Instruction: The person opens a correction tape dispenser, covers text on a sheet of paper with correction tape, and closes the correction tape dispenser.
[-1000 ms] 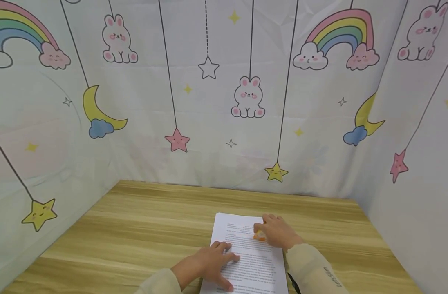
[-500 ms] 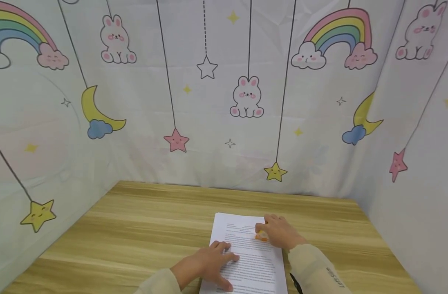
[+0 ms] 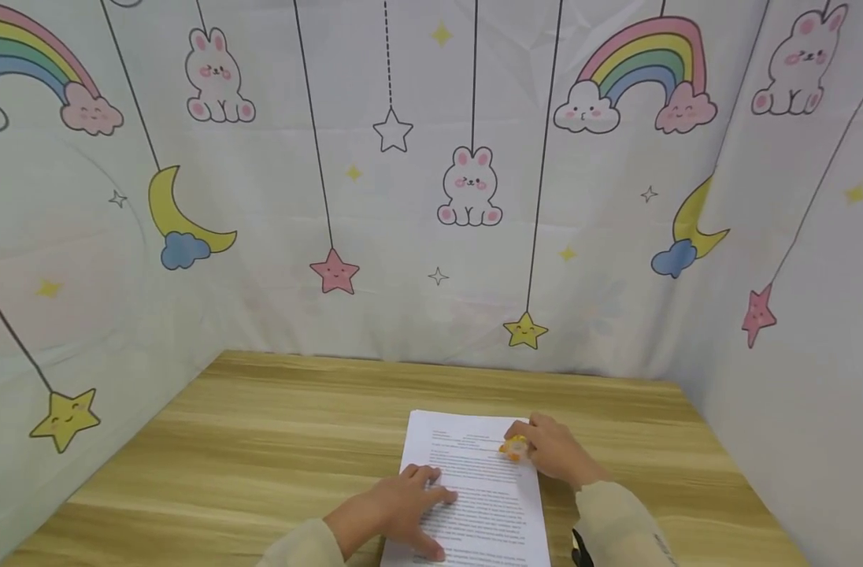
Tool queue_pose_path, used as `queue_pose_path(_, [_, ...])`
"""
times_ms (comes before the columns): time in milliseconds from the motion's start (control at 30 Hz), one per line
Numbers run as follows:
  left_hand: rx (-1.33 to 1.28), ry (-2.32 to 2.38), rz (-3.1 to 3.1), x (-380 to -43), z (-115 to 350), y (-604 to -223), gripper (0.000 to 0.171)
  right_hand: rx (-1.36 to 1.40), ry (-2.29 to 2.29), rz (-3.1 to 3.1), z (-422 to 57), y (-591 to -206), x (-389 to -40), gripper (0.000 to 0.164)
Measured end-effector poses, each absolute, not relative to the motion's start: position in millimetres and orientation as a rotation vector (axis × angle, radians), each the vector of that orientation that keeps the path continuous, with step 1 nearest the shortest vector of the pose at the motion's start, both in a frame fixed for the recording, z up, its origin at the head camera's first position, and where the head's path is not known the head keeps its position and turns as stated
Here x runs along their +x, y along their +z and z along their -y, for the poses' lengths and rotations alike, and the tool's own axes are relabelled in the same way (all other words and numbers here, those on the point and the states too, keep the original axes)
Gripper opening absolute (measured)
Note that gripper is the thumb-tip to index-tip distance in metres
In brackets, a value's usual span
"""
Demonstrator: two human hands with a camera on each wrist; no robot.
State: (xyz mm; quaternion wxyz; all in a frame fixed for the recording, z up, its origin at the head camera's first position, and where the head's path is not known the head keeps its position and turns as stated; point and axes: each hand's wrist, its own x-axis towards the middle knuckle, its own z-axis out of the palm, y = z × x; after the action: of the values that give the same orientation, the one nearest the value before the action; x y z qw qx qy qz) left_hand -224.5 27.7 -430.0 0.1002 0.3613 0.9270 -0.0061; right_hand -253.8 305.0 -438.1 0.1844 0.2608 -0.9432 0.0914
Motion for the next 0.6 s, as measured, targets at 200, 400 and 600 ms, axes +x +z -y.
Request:
queue_pose_path(200, [1.053, -0.001, -2.720, -227.2, -26.8, -433.8, 0.074, 0.734, 0.311, 2.699, -304.2, -437.5, -249.1, 0.036])
queue_pose_path(400, [1.001, 0.037, -2.687, -227.1, -28.0, -433.7, 0.077, 0.809, 0.218, 2.617, -301.3, -438.1, -249.0, 0.036])
queue_pose_path(600, [0.993, 0.029, -2.685, -226.5, -27.8, -431.6, 0.077, 0.821, 0.141, 2.599, -296.5, -437.6, -250.1, 0.039])
